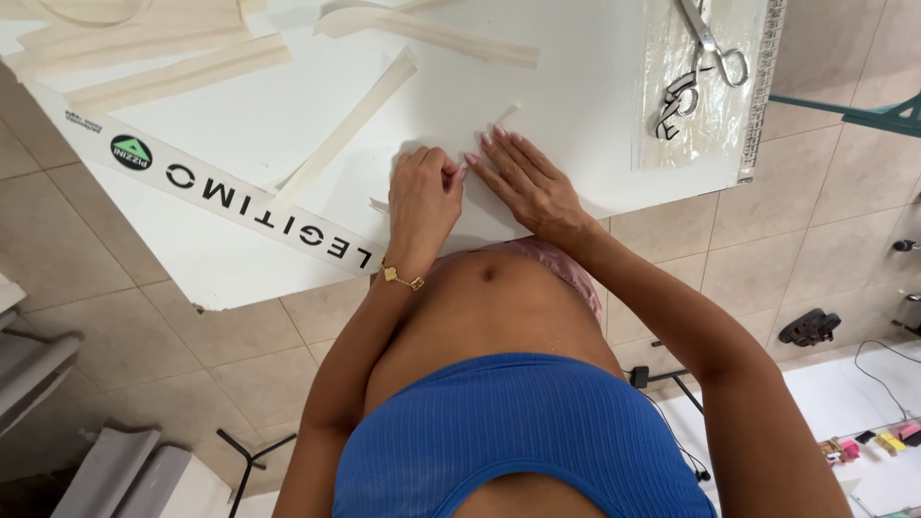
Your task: The person folds multiple thin, beige, flexible strips on a white table. They pick up the strips, fold them in half, and place them back on the table. The person also handles a clear plastic bag and a pair of scissors resting on the table.
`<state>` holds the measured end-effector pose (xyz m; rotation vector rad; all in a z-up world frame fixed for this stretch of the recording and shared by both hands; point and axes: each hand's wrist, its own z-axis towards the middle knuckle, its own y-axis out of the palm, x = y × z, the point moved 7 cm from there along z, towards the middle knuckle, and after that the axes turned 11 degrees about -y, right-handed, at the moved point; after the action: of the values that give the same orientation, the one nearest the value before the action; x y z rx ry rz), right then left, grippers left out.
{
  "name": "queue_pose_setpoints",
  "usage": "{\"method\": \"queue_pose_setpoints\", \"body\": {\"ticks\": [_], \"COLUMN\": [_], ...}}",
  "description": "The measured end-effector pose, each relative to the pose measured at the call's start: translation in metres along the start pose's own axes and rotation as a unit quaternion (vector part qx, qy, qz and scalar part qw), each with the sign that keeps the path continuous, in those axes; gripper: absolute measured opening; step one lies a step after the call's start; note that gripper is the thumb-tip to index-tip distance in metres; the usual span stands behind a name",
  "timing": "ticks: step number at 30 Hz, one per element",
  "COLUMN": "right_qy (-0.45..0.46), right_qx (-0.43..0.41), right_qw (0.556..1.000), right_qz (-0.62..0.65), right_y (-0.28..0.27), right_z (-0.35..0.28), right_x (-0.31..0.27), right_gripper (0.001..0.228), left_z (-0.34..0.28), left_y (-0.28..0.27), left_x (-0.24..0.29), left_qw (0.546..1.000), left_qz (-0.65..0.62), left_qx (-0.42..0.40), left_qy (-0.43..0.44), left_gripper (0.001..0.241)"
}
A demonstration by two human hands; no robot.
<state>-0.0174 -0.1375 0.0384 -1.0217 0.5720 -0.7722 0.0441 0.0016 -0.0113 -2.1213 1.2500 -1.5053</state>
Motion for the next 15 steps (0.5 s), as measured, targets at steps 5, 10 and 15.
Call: {"method": "queue_pose_setpoints", "body": {"ticks": [5, 10, 15], "right_qy": [-0.002, -0.01, -0.002], "right_qx": [-0.003, -0.005, -0.006], "right_qw": [1.0, 1.0, 1.0], "right_qz": [-0.007, -0.003, -0.018], "right_y": [0.0052, 0.0084, 0.0104], "right_z": [-0.005, -0.0065, -0.0077], "right_x": [0.0006, -0.0002, -0.0017], "right_gripper": [0.045, 0.045, 0.047], "left_z": [0.0044, 0.0026, 0.0026], "left_y": [0.0029, -0.0015, -0.0022], "left_x": [-0.0041, -0.0001, -0.0011], "left_qw": [0.999, 0.999, 0.997], "left_qz": [0.013, 0.018, 0.035], "left_qx": [-0.025, -0.035, -0.06], "left_qy": [-0.017, -0.023, -0.031], "left_gripper": [0.022, 0.021, 0.022]}}
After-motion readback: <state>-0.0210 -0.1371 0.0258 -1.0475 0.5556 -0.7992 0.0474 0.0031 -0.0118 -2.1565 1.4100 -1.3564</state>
